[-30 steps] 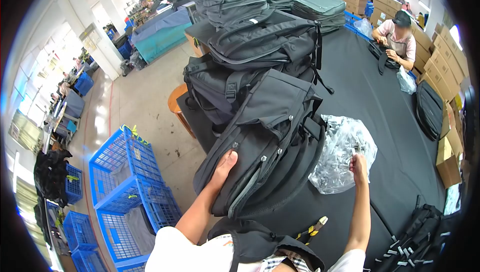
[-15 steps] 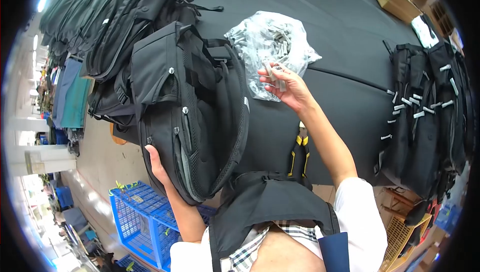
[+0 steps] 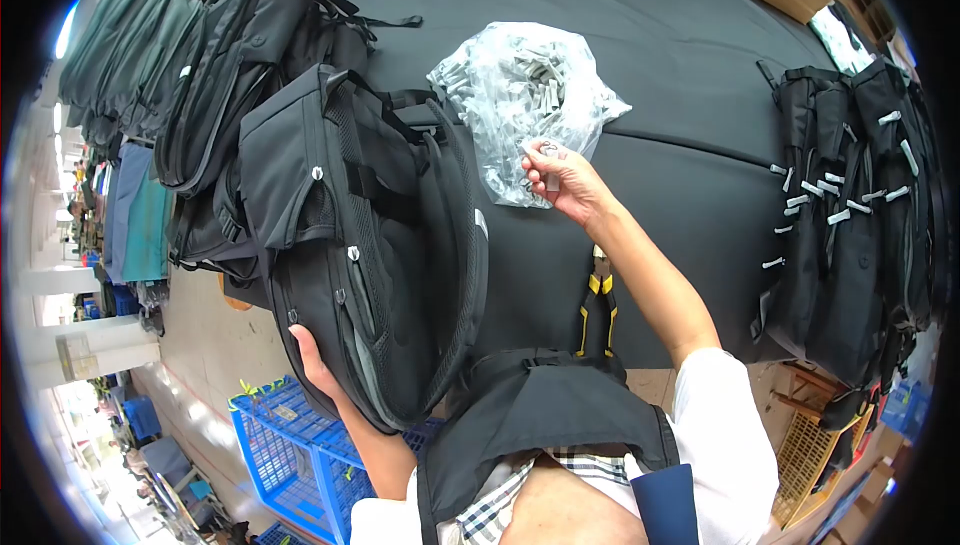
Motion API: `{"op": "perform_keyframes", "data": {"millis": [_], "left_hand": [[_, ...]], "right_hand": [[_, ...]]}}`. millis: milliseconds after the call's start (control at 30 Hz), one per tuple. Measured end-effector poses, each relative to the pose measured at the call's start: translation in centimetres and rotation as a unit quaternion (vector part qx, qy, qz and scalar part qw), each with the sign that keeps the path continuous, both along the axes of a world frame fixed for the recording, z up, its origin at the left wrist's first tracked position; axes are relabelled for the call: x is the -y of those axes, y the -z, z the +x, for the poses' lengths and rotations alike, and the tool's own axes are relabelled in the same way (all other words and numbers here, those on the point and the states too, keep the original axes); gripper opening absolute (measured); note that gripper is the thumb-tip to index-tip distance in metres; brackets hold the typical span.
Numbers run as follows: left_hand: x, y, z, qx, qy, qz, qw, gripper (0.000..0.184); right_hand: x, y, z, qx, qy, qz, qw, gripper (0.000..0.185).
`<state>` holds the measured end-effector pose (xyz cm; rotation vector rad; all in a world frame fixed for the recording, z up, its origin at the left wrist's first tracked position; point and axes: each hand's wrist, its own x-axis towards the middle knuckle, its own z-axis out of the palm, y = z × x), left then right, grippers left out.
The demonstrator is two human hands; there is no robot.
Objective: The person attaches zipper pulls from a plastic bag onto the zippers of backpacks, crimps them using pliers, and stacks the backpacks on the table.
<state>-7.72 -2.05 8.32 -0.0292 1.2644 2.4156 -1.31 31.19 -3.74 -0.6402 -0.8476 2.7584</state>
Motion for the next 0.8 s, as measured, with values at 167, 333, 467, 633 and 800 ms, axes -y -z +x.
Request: {"op": "perform_keyframes", "data": {"millis": [167, 333, 467, 633, 800], "left_hand": [[0.5, 0.6, -0.4, -0.026, -0.045, -0.061, 0.997, 0.060], [0.2, 0.5, -0.4, 0.004, -0.029, -0.013, 1.000, 0.060], [-0.2, 0.2, 0.0, 0.035, -0.005, 0.036, 0.999, 0.062], [0.6, 0.1, -0.3, 0.050, -0.056, -0.082, 0.994, 0.052], [2.0, -1.0, -0.6, -0.024, -0.030, -0.207, 0.978, 0.052]], "right_hand": [[-4.1, -0.5, -1.7, 0.119, 0.063, 0.206, 0.969, 0.036], [-9.5, 1.4, -4.8, 0.193, 0.038, 0.431, 0.881, 0.024], [-11.0, 1.9, -6.3, 0.208, -0.037, 0.862, 0.461, 0.019], [-12.6, 5.7, -7.3, 0.158, -0.112, 0.952, 0.235, 0.024], [-12.4, 4.3, -7.6, 0.181, -0.117, 0.951, 0.223, 0.010]]}}
